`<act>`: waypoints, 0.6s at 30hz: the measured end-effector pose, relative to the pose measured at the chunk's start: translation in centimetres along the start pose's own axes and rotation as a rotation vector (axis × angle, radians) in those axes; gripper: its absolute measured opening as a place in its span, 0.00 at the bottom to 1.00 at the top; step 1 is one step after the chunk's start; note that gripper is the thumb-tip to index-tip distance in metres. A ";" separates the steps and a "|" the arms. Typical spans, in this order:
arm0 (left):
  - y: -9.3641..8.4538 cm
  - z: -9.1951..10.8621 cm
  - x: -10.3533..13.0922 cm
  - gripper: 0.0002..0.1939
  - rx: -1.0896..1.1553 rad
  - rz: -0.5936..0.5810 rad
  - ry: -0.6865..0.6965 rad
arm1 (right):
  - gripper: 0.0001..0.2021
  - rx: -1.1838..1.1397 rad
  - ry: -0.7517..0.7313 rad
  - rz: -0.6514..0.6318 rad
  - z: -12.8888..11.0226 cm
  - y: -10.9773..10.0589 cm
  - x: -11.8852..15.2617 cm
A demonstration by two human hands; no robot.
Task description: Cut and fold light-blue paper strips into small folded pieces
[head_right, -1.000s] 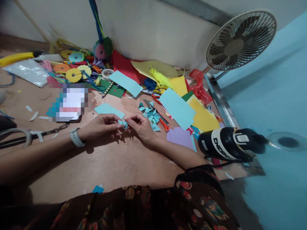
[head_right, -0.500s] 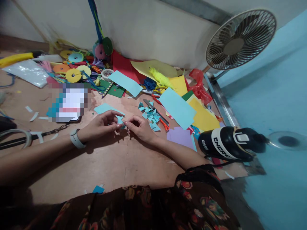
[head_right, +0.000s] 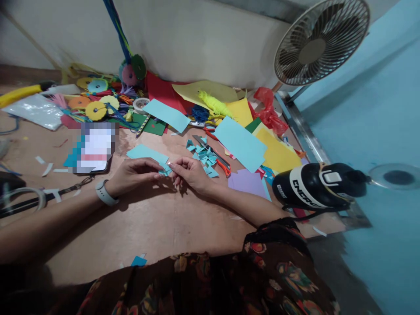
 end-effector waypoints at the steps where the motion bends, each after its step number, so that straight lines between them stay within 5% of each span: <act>1: -0.1 0.2 -0.1 0.15 -0.017 0.002 0.017 | 0.18 -0.003 0.005 -0.002 0.0 0.1 0.0; 6: 0.1 1.1 -0.3 0.14 -0.080 -0.015 0.081 | 0.18 0.011 -0.013 -0.002 -0.4 0.3 0.4; 18: 1.1 -0.5 0.1 0.16 0.119 -0.059 -0.136 | 0.15 0.092 -0.113 -0.018 -0.9 0.4 0.9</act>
Point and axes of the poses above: each hand's wrist, its own x-axis away from the middle knuckle, its own y-axis out of the palm, z = x × y, the point moved 10 cm from there along -x, towards the middle knuckle, and after that the axes turned 2 degrees about y, right-handed, at the moved point
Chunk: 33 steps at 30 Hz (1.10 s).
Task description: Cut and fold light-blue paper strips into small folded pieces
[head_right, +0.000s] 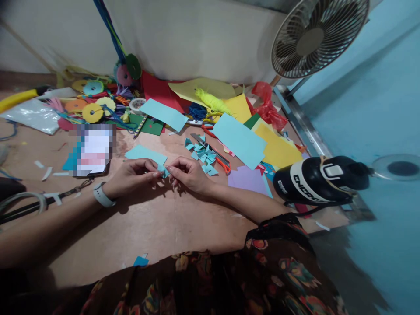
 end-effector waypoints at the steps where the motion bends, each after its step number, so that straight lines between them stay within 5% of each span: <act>1: 0.1 0.0 0.0 0.16 0.003 -0.008 -0.010 | 0.16 0.000 0.007 -0.016 0.0 0.1 0.0; 23: 2.1 -0.6 0.3 0.18 0.076 -0.162 -0.119 | 0.13 0.083 0.065 -0.230 0.1 1.6 0.1; 33: 2.5 -1.0 0.6 0.20 0.103 -0.229 -0.162 | 0.09 0.042 0.207 -0.380 1.0 2.7 0.2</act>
Point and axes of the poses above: each hand's wrist, its own x-axis away from the middle knuckle, its own y-axis out of the palm, z = x × y, the point moved 10 cm from there along -x, towards the middle knuckle, and after that the axes turned 2 degrees about y, right-handed, at the moved point
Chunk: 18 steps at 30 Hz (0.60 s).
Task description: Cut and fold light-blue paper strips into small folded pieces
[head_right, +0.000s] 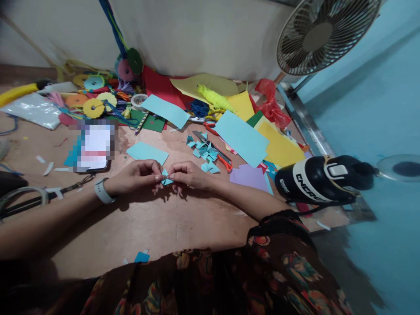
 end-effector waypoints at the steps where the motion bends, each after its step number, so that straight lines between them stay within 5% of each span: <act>1: 0.0 -0.1 0.0 0.20 -0.009 -0.012 -0.005 | 0.09 -0.002 0.014 -0.014 0.2 0.1 0.0; 7: 0.1 -0.4 0.0 0.19 -0.059 -0.051 -0.029 | 0.09 0.035 0.079 -0.060 1.2 0.6 -0.1; 13: -1.2 0.3 -0.1 0.24 0.026 0.154 0.037 | 0.11 0.045 -0.167 0.229 -0.9 -1.7 0.4; 18: 0.4 -0.9 -0.2 0.22 -0.065 0.062 -0.042 | 0.10 0.179 -0.240 0.203 -1.3 -1.1 0.5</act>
Point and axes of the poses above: each hand's wrist, its own x-axis away from the middle knuckle, its own y-axis out of the palm, z = x × y, the point moved 10 cm from there along -x, towards the middle knuckle, and after that the axes turned 2 degrees about y, right-handed, at the moved point
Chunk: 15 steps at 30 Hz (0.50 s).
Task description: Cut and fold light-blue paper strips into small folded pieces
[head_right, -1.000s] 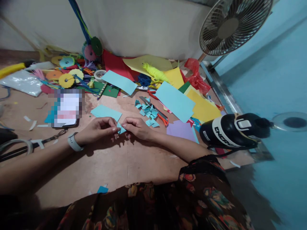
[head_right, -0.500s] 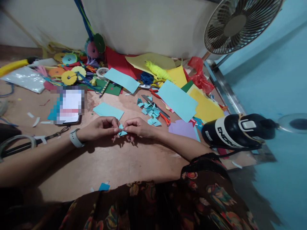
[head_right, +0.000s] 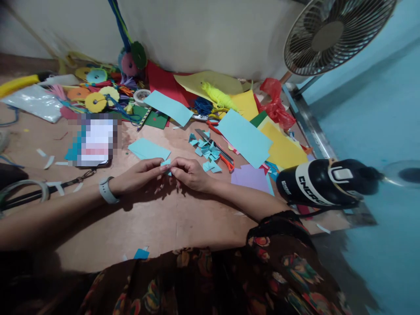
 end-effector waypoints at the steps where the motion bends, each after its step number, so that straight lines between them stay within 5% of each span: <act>1: 0.2 0.0 0.0 0.22 -0.013 -0.011 0.001 | 0.10 0.002 -0.013 -0.020 -0.1 0.2 0.0; 15: 0.5 0.5 0.2 0.23 0.084 -0.073 0.069 | 0.10 -0.076 0.016 0.039 0.3 0.3 0.5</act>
Point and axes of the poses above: each hand's wrist, its own x-axis away from the middle knuckle, its own y-axis out of the palm, z = x × y, the point moved 10 cm from there along -x, towards the middle knuckle, and after that the axes turned 2 degrees about y, right-handed, at the moved point
